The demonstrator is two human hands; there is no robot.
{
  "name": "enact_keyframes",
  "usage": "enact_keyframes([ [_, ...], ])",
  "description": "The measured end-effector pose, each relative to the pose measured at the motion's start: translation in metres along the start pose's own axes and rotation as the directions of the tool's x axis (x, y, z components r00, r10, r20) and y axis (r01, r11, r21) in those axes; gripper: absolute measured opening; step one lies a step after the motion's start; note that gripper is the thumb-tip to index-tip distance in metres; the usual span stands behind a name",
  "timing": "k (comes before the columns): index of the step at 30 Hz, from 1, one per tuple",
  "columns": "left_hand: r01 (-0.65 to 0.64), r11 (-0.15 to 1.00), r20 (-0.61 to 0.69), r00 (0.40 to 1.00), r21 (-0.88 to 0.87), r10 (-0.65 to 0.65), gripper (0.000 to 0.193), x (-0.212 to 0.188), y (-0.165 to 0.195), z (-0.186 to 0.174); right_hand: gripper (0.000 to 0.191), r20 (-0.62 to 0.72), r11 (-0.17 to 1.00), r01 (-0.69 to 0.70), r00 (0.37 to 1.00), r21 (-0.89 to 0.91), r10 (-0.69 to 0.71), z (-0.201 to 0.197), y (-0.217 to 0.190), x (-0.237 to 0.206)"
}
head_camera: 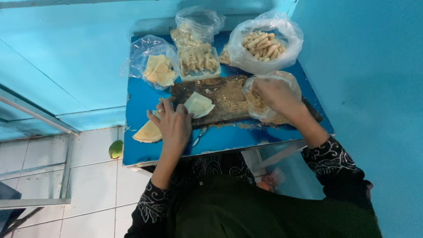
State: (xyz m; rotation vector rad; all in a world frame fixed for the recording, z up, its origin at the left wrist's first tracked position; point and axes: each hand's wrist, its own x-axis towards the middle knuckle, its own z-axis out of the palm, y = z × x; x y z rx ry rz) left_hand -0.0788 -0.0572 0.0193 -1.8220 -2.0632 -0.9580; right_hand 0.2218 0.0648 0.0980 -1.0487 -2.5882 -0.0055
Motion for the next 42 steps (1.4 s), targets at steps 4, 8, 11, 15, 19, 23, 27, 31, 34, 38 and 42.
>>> enact_keyframes([
  [4,0.007,1.000,-0.005,1.000,-0.017,-0.008,0.022,-0.001,0.003,-0.001,0.022,0.078,0.995,0.044,0.996,-0.087,-0.037,0.010,0.011,-0.007],
  [8,0.022,0.998,-0.031,0.999,-0.052,-0.024,0.023,-0.002,-0.002,-0.004,0.036,0.015,0.957,0.092,0.996,-0.274,-0.091,0.019,0.009,-0.013],
  [11,0.058,0.995,-0.006,0.998,-0.080,-0.059,0.022,-0.002,-0.007,-0.004,0.031,0.013,0.960,-0.048,0.998,-0.276,0.054,0.025,0.000,-0.015],
  [15,0.066,0.992,-0.029,0.997,-0.105,-0.069,0.019,-0.004,-0.014,-0.003,0.030,-0.008,0.966,-0.178,0.984,-0.188,0.180,0.021,-0.010,-0.006],
  [19,0.029,0.995,-0.061,0.998,-0.098,-0.035,0.015,-0.004,-0.017,-0.004,0.025,-0.139,0.973,-0.173,0.971,0.151,0.195,0.018,-0.028,0.011],
  [23,0.031,0.988,-0.065,0.997,-0.153,-0.041,0.015,-0.005,-0.015,-0.007,0.027,-0.125,0.917,-0.097,0.980,0.388,0.157,0.046,-0.075,0.042],
  [27,0.024,0.987,-0.096,0.995,-0.157,-0.039,0.013,-0.005,-0.013,-0.009,0.025,-0.137,0.964,0.065,0.990,0.258,-0.031,0.080,-0.123,0.059],
  [31,0.004,0.982,-0.106,0.994,-0.187,-0.024,0.012,-0.005,-0.016,-0.009,0.024,-0.246,0.956,0.287,0.933,0.069,-0.262,0.094,-0.147,0.051],
  [34,-0.006,0.967,-0.113,0.993,-0.255,-0.024,0.012,-0.005,-0.018,-0.008,0.026,-0.292,0.954,0.259,0.934,0.150,-0.207,0.087,-0.145,0.052],
  [38,0.002,0.943,-0.096,0.995,-0.333,-0.036,0.013,-0.005,-0.019,-0.006,0.020,-0.208,0.996,0.005,0.978,0.088,0.013,0.068,-0.130,0.054],
  [42,-0.034,0.938,-0.112,0.994,-0.345,-0.005,0.008,-0.004,-0.018,-0.002,0.022,-0.043,0.991,-0.090,0.995,0.094,0.095,0.065,-0.122,0.051],
])
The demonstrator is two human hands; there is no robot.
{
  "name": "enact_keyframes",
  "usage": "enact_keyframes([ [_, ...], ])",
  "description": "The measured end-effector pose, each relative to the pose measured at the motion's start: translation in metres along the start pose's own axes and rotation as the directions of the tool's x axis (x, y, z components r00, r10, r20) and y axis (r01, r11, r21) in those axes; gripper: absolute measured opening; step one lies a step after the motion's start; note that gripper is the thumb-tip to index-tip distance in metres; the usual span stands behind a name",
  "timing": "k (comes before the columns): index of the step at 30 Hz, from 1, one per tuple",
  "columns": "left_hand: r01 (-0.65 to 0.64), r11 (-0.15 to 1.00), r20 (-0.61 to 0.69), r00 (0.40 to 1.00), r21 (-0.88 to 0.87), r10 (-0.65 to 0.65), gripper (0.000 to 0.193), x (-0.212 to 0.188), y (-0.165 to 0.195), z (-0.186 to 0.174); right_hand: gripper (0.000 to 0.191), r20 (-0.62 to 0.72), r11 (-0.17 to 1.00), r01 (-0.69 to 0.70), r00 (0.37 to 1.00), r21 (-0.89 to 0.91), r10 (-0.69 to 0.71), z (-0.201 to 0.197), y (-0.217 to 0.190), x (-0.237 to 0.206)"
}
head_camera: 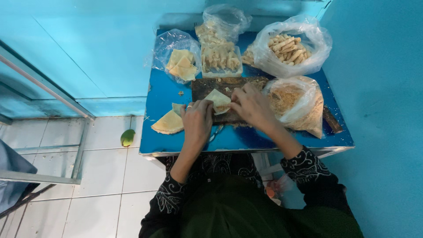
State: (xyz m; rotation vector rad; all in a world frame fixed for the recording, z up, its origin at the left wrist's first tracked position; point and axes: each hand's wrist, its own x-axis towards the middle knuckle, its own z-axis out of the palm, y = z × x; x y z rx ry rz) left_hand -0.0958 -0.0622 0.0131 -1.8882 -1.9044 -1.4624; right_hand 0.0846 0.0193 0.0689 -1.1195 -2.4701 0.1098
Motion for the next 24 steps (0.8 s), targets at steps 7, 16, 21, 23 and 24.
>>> enact_keyframes([
  [7,-0.016,0.992,-0.016,1.000,0.123,0.018,0.010,0.002,0.008,0.018,0.015,-0.032,0.997,0.033,0.999,0.074,-0.031,0.019,0.011,0.004],
  [16,-0.007,0.983,-0.033,0.999,0.184,0.013,0.010,0.001,0.008,0.018,0.014,-0.019,0.844,-0.103,0.991,0.526,0.133,0.034,0.013,0.004],
  [21,-0.020,0.976,-0.041,0.999,0.217,0.029,0.010,0.003,0.011,0.014,0.017,0.013,0.820,-0.083,0.996,0.567,0.091,0.035,0.008,0.005],
  [23,-0.036,0.969,-0.028,0.999,0.244,0.045,0.010,0.005,0.012,0.012,0.018,0.011,0.811,-0.014,1.000,0.585,0.010,0.035,0.005,0.005],
  [24,-0.046,0.967,-0.009,0.999,0.250,0.049,0.009,0.006,0.013,0.010,0.017,0.011,0.836,0.004,1.000,0.549,-0.011,0.034,0.004,0.005],
])
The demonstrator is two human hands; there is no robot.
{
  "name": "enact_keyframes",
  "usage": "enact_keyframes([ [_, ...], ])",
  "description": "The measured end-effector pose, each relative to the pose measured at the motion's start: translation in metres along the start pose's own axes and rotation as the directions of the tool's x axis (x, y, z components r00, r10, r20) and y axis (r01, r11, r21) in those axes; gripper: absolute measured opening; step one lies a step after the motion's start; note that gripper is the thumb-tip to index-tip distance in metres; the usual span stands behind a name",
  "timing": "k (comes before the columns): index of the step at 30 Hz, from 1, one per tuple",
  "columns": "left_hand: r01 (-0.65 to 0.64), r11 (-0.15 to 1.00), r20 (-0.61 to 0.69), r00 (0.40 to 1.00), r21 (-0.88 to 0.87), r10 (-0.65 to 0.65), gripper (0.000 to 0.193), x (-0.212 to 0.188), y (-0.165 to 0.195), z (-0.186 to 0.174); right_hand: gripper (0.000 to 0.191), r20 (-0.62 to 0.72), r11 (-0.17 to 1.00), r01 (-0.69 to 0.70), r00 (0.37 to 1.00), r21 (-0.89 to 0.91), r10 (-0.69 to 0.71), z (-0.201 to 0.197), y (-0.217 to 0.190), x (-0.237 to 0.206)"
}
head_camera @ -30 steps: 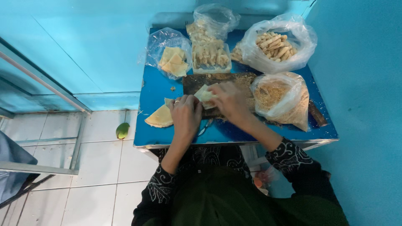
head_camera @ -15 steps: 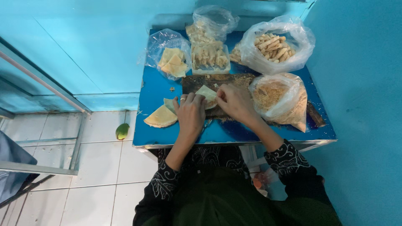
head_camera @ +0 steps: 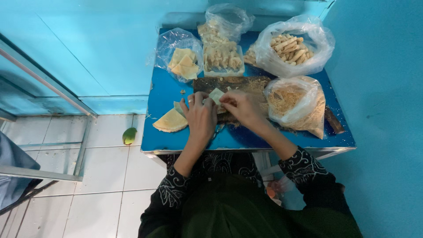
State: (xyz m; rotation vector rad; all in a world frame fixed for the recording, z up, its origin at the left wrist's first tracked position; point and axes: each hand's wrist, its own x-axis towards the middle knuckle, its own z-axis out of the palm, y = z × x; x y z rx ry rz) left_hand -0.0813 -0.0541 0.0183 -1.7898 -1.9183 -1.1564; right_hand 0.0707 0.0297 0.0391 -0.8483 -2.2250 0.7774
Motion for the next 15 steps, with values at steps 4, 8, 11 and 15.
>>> enact_keyframes([
  [4,-0.126,0.991,0.114,0.986,0.033,0.122,0.007,0.002,-0.009,-0.016,0.014,0.071,0.970,0.114,0.992,-0.215,-0.101,-0.007,-0.005,0.002],
  [8,-0.297,0.955,0.177,0.940,-0.001,0.292,0.007,0.003,-0.022,-0.032,0.014,0.203,0.928,0.254,0.958,-0.272,-0.203,-0.026,-0.010,0.005],
  [11,-0.363,0.932,0.156,0.921,0.005,0.357,0.005,0.005,-0.026,-0.032,0.024,0.270,0.870,0.411,0.900,-0.273,-0.341,-0.030,-0.011,0.004],
  [15,-0.333,0.943,0.152,0.931,-0.025,0.333,0.005,0.007,-0.025,-0.027,0.019,0.260,0.669,0.623,0.780,-0.406,-0.569,-0.024,-0.005,0.002],
])
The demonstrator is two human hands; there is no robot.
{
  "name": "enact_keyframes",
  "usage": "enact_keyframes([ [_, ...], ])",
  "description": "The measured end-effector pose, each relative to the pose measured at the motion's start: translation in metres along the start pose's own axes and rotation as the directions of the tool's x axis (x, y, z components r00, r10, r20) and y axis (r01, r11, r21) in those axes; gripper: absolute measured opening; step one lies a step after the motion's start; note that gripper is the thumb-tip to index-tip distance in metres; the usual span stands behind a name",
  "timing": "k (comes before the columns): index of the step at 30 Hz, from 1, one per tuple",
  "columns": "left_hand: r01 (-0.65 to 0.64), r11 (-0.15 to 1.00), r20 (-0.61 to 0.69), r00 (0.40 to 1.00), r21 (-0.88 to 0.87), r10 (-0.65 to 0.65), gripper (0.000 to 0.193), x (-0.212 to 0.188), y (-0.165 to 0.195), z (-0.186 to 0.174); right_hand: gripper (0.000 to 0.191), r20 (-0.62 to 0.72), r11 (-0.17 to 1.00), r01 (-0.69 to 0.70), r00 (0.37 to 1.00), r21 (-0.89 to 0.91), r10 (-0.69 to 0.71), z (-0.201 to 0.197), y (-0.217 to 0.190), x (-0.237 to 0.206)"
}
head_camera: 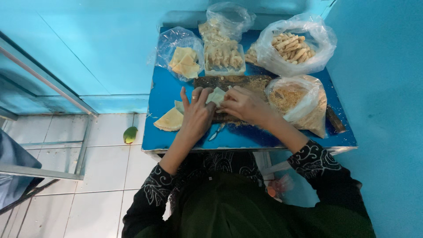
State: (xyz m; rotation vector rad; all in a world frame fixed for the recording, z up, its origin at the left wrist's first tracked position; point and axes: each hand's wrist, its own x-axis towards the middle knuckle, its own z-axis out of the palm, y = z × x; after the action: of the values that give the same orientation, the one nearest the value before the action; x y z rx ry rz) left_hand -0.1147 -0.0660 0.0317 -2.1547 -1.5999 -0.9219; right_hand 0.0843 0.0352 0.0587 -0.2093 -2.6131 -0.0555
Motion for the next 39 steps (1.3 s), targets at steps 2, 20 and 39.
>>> enact_keyframes([
  [2,0.001,1.000,-0.019,1.000,-0.022,-0.002,0.005,0.000,-0.001,0.000,0.019,-0.040,0.989,0.068,0.996,-0.131,-0.074,0.007,0.002,0.001],
  [20,0.328,0.916,-0.020,0.940,-0.231,-0.342,0.012,0.007,-0.010,0.032,0.015,0.199,0.765,-0.547,0.837,0.340,0.510,0.024,0.028,0.014],
  [39,0.228,0.936,-0.028,0.969,-0.269,-0.244,0.014,0.016,-0.025,0.038,0.012,0.121,0.796,-0.573,0.819,0.194,0.560,0.030,0.035,0.016],
])
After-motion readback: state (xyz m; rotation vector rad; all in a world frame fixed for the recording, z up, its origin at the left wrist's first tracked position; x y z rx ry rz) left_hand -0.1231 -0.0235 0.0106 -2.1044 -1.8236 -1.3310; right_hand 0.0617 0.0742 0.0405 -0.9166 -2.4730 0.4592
